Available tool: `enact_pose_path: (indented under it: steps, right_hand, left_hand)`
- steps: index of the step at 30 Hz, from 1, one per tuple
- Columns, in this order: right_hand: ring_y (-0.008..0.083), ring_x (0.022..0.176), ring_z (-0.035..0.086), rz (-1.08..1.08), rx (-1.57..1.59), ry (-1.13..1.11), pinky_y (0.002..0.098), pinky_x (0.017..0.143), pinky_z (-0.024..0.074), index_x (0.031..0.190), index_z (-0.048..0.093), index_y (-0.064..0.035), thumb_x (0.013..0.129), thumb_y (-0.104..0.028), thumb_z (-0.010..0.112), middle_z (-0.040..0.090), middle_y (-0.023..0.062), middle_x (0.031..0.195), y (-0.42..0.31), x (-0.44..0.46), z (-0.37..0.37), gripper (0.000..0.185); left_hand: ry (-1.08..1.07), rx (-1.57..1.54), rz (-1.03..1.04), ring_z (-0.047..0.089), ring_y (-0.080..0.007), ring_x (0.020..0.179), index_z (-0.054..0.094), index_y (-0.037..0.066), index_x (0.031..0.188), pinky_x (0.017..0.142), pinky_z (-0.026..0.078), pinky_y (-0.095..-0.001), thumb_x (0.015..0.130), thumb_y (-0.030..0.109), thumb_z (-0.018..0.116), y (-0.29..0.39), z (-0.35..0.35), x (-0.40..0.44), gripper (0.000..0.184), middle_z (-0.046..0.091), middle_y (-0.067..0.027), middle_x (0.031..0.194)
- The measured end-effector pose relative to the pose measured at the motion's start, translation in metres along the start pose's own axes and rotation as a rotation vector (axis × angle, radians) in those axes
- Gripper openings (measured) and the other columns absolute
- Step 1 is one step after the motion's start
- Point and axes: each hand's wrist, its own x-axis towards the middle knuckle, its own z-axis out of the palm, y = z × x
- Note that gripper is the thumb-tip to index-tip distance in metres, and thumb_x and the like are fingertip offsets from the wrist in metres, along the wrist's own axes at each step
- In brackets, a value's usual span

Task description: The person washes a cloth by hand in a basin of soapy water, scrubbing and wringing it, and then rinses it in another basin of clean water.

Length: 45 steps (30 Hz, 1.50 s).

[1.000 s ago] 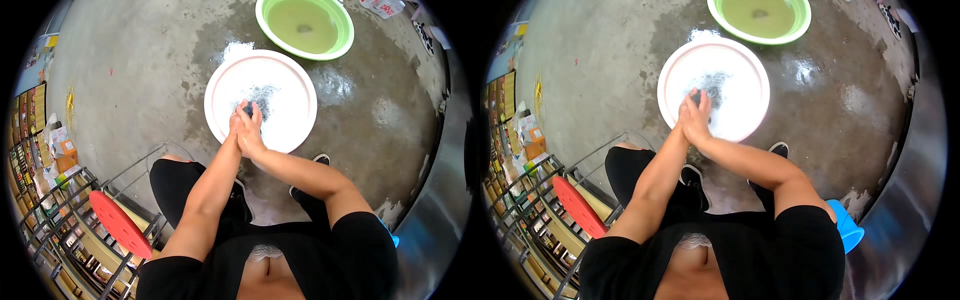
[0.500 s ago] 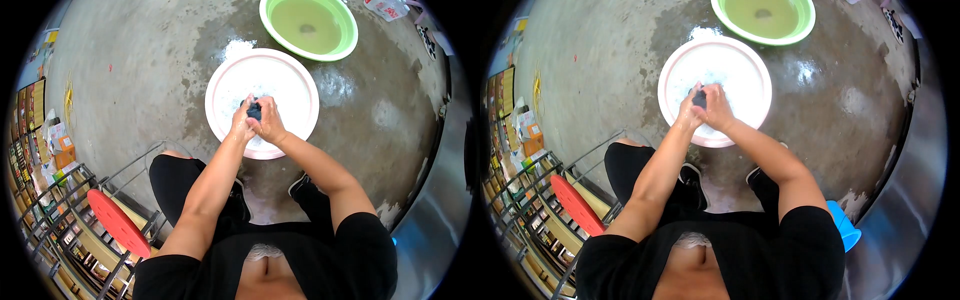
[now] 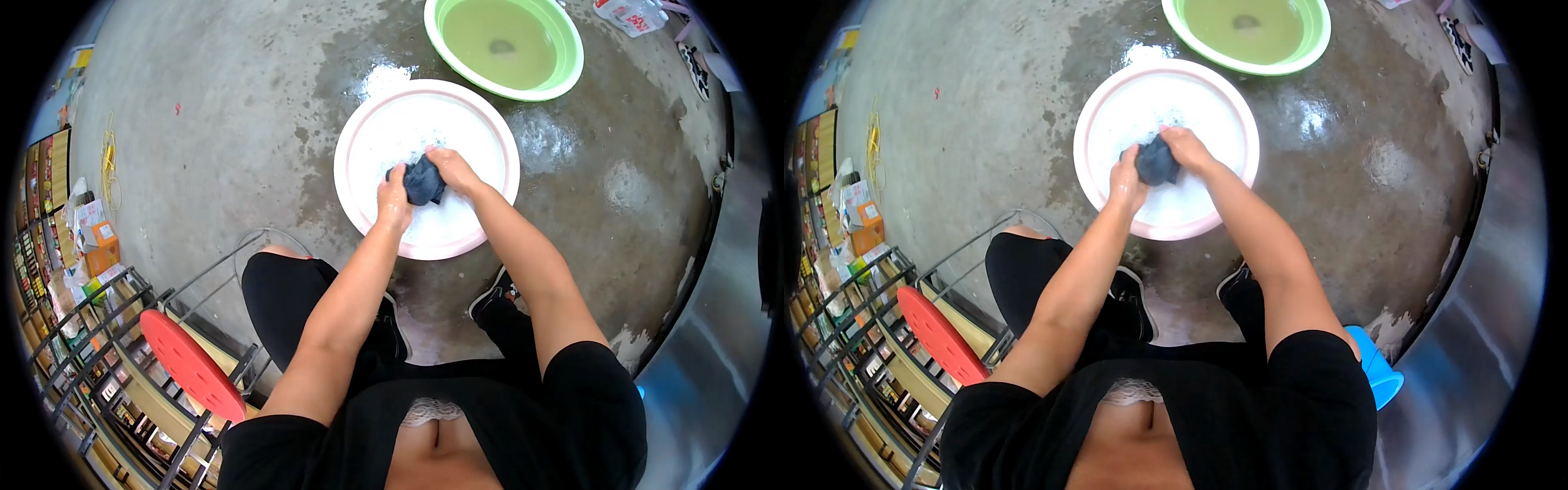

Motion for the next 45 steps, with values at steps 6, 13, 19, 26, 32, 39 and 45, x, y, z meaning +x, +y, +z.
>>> enact_pose_path:
  steps: [6, 13, 19, 26, 32, 39, 45]
  right_hand:
    - [0.0435, 0.105, 0.046, -0.457, -1.111, 0.216, 0.0442, 0.084, 0.0429, 0.128, 0.037, -0.0085, 0.081, -0.022, 0.054, 0.041, 0.0266, 0.122, 0.029, -0.033, 0.024, 0.052]
    - [0.0315, 0.108, 0.049, 0.009, -0.717, 0.123, 0.0390, 0.089, 0.0400, 0.111, 0.051, -0.0011, 0.071, -0.016, 0.058, 0.047, 0.0187, 0.121, 0.009, -0.015, 0.019, 0.043]
    - [0.0369, 0.100, 0.049, -0.676, -0.528, -0.035, 0.0418, 0.086, 0.0397, 0.109, 0.045, -0.0001, 0.064, -0.011, 0.064, 0.050, 0.0209, 0.106, -0.025, -0.081, 0.075, 0.050]
    - [0.0297, 0.092, 0.049, -0.827, -0.555, 0.115, 0.0404, 0.080, 0.0404, 0.104, 0.051, -0.0115, 0.060, -0.012, 0.068, 0.046, 0.0121, 0.100, -0.028, -0.097, 0.103, 0.047]
    - [0.0246, 0.082, 0.056, -0.989, -0.743, 0.186, 0.0341, 0.065, 0.0481, 0.092, 0.052, -0.0105, 0.063, -0.023, 0.067, 0.051, 0.0089, 0.090, -0.019, -0.071, 0.082, 0.035]
    - [0.0353, 0.093, 0.055, -0.426, -0.668, 0.346, 0.0424, 0.078, 0.0455, 0.101, 0.049, -0.0056, 0.078, -0.025, 0.056, 0.054, 0.0163, 0.106, -0.006, -0.019, 0.018, 0.031]
    - [0.0348, 0.095, 0.054, -0.208, -0.987, 0.282, 0.0431, 0.082, 0.0437, 0.107, 0.048, -0.0035, 0.079, -0.026, 0.058, 0.056, 0.0201, 0.101, 0.032, -0.015, 0.010, 0.038]
  left_hand:
    - [-0.020, -0.104, -0.208, 0.051, -0.0289, 0.104, 0.040, 0.003, 0.124, 0.092, 0.041, -0.0448, 0.091, 0.032, 0.042, -0.031, -0.056, 0.046, 0.044, 0.050, -0.0144, 0.117]
    - [-0.022, -0.144, -0.238, 0.051, -0.0287, 0.106, 0.039, 0.004, 0.124, 0.093, 0.040, -0.0455, 0.089, 0.032, 0.047, -0.021, -0.046, 0.035, 0.046, 0.050, -0.0135, 0.118]
    - [-0.404, -0.308, -0.360, 0.059, -0.0282, 0.088, 0.049, 0.004, 0.113, 0.082, 0.049, -0.0432, 0.087, 0.046, 0.046, 0.034, -0.015, 0.006, 0.049, 0.057, -0.0152, 0.104]
    - [-0.348, -0.043, -0.227, 0.057, -0.0160, 0.067, 0.050, 0.002, 0.110, 0.054, 0.050, -0.0287, 0.086, 0.031, 0.056, 0.020, -0.037, 0.028, 0.038, 0.057, -0.0132, 0.100]
    - [-0.291, -0.210, -0.130, 0.058, -0.0228, 0.085, 0.048, 0.005, 0.114, 0.071, 0.050, -0.0352, 0.090, 0.031, 0.047, 0.010, -0.014, 0.015, 0.035, 0.057, -0.0125, 0.101]
    - [-0.062, -0.259, -0.139, 0.060, -0.0234, 0.085, 0.048, 0.005, 0.105, 0.067, 0.052, -0.0382, 0.085, 0.019, 0.054, -0.001, -0.010, 0.022, 0.026, 0.056, -0.0107, 0.095]
    - [0.156, 0.130, -0.098, 0.043, -0.0299, 0.115, 0.025, 0.007, 0.132, 0.092, 0.040, -0.0407, 0.083, 0.025, 0.057, 0.014, -0.007, 0.003, 0.061, 0.040, -0.0134, 0.128]
